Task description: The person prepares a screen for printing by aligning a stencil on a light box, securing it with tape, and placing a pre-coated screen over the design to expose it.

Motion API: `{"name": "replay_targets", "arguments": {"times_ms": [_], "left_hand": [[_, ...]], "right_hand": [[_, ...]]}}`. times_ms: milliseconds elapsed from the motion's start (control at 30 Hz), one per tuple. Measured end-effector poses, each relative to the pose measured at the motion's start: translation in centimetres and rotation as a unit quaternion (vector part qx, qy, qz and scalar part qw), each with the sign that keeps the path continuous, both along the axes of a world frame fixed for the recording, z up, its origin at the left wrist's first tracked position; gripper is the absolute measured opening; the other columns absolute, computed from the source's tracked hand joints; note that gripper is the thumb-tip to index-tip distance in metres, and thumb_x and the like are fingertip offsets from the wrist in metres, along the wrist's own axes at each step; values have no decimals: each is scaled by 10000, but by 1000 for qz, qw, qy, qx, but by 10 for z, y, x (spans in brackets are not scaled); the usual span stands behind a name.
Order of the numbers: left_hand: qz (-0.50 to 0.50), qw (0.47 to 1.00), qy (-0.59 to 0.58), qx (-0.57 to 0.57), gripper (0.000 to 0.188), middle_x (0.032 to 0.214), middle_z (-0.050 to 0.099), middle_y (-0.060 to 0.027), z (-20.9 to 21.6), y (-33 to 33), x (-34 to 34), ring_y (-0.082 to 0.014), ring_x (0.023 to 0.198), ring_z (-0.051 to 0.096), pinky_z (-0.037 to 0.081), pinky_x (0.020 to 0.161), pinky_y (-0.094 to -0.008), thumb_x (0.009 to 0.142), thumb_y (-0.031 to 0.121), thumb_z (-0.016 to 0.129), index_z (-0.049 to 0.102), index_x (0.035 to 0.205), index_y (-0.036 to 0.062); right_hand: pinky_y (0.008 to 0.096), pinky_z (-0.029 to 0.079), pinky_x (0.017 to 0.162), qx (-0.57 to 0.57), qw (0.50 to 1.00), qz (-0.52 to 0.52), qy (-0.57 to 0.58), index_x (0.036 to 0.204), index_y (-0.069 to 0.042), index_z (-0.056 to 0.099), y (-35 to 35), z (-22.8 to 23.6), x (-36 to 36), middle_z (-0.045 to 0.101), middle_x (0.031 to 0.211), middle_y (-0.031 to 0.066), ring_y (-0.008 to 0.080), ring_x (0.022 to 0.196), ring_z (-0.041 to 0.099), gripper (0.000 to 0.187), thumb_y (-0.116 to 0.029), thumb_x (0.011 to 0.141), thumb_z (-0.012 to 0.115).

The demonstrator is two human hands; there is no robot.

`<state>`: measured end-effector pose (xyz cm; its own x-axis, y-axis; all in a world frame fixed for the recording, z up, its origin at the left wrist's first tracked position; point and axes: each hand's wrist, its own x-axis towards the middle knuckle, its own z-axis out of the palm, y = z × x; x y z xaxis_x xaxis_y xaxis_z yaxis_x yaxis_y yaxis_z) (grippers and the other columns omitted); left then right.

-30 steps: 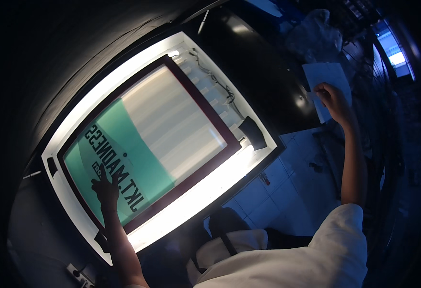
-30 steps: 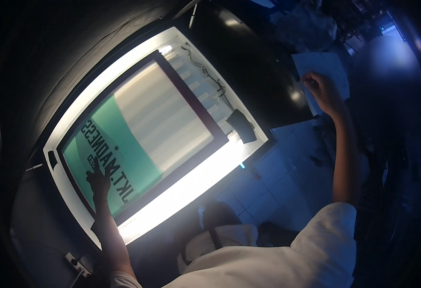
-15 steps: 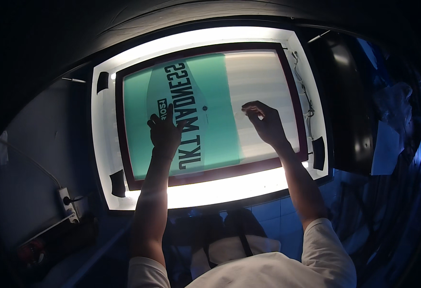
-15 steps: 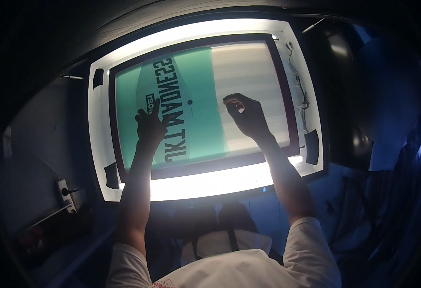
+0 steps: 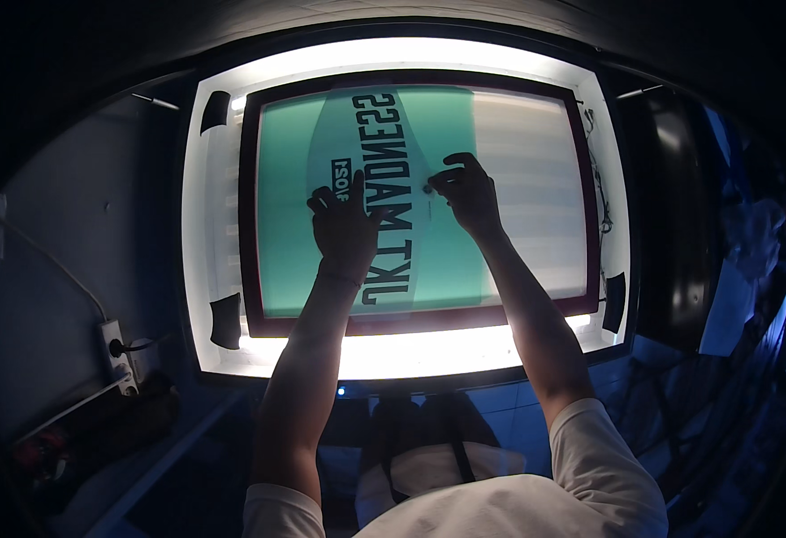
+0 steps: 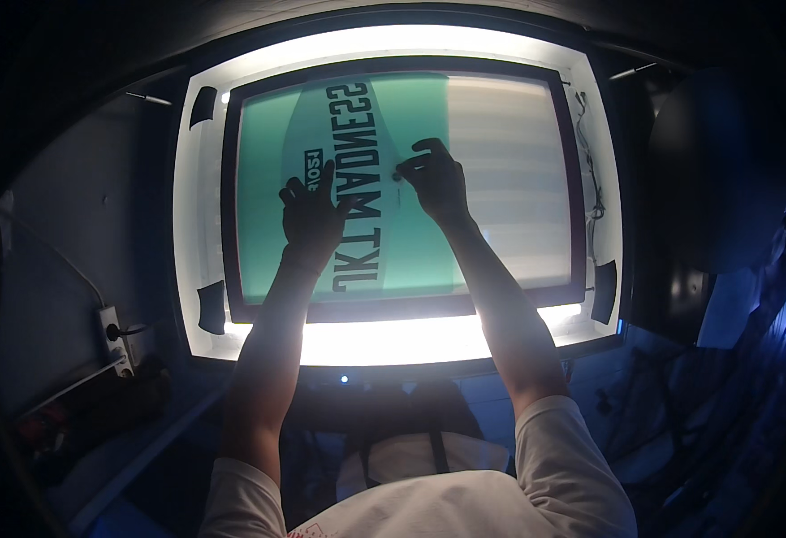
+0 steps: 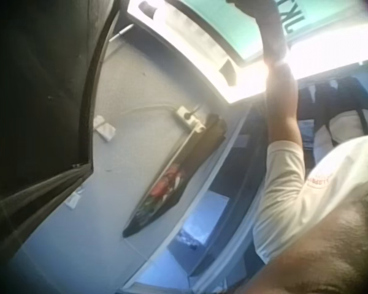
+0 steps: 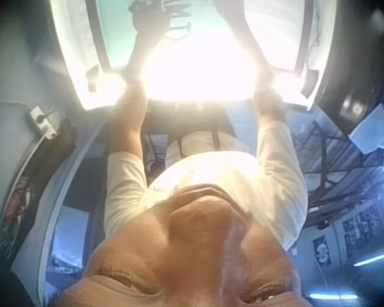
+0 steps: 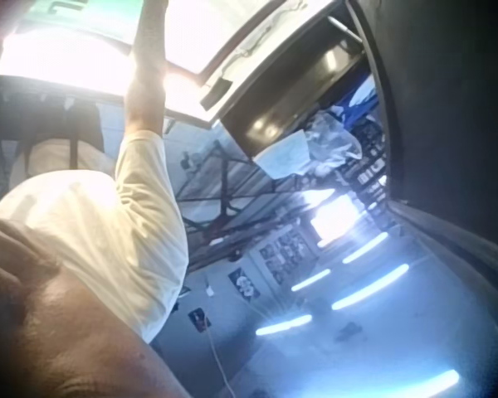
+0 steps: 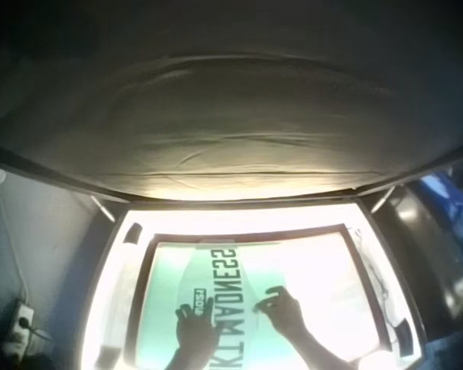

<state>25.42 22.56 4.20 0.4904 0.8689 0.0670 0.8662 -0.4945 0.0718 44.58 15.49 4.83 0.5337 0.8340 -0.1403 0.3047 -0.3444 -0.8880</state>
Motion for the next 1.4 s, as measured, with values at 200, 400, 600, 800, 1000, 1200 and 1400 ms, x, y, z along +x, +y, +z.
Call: {"name": "replay_targets", "arguments": {"times_ms": [200, 400, 600, 800, 1000, 1200, 1400], "left_hand": [[-18, 998, 38, 47, 709, 1098, 490, -329, -5, 1, -3, -462, 975, 514, 522, 767, -455, 840, 565, 603, 411, 1425, 211], [-12, 999, 34, 33, 718, 1137, 483, -333, -4, 0, -2, -473, 1004, 510, 518, 784, -456, 833, 558, 615, 405, 1428, 216], [-8, 999, 30, 29, 708, 1132, 482, -316, -1, -1, 0, -460, 1004, 514, 518, 786, -450, 837, 561, 607, 409, 1427, 223], [10, 1000, 6, 6, 752, 1202, 454, -344, -5, 0, 0, -525, 1102, 474, 504, 838, -489, 763, 563, 687, 458, 1389, 215], [-16, 998, 56, 26, 719, 1150, 468, -327, -1, -1, 5, -445, 990, 522, 522, 785, -448, 851, 584, 581, 385, 1442, 226], [-6, 997, 66, 45, 722, 1119, 473, -317, -7, 3, -9, -435, 976, 529, 537, 733, -421, 849, 586, 583, 383, 1444, 229], [-37, 996, 64, 55, 703, 1153, 465, -334, -6, 5, 0, -472, 1015, 522, 539, 729, -443, 857, 581, 575, 385, 1441, 239]], "right_hand": [[339, 521, 683, 31, 995, -2, -98, 1121, -25, 518, -4, -14, -9, 708, 850, 63, 224, 760, 673, 420, -182, 792, 725], [382, 463, 819, 14, 965, -37, -260, 1145, -79, 521, -4, -22, -12, 605, 1008, 68, 267, 967, 561, 562, -269, 706, 814], [417, 412, 887, -50, 940, -73, -330, 1187, -91, 506, 7, -16, -2, 540, 1140, 95, 300, 1058, 493, 659, -337, 671, 836], [538, 309, 1024, -23, 909, -28, -415, 1334, -83, 398, 8, -18, -1, 361, 1378, 172, 369, 1306, 308, 919, -571, 650, 773], [611, 156, 1121, -83, 888, -51, -449, 1416, -82, 295, 17, -33, 27, 245, 1471, 206, 416, 1418, 116, 1075, -752, 652, 645], [630, 139, 1118, -99, 891, 50, -441, 1426, -91, 286, -4, -19, 0, 222, 1479, 206, 434, 1414, 116, 1088, -748, 644, 659], [579, 253, 1091, -17, 896, -104, -431, 1358, -55, 358, -2, -18, 28, 323, 1427, 209, 434, 1360, 252, 866, -542, 747, 732]]}}
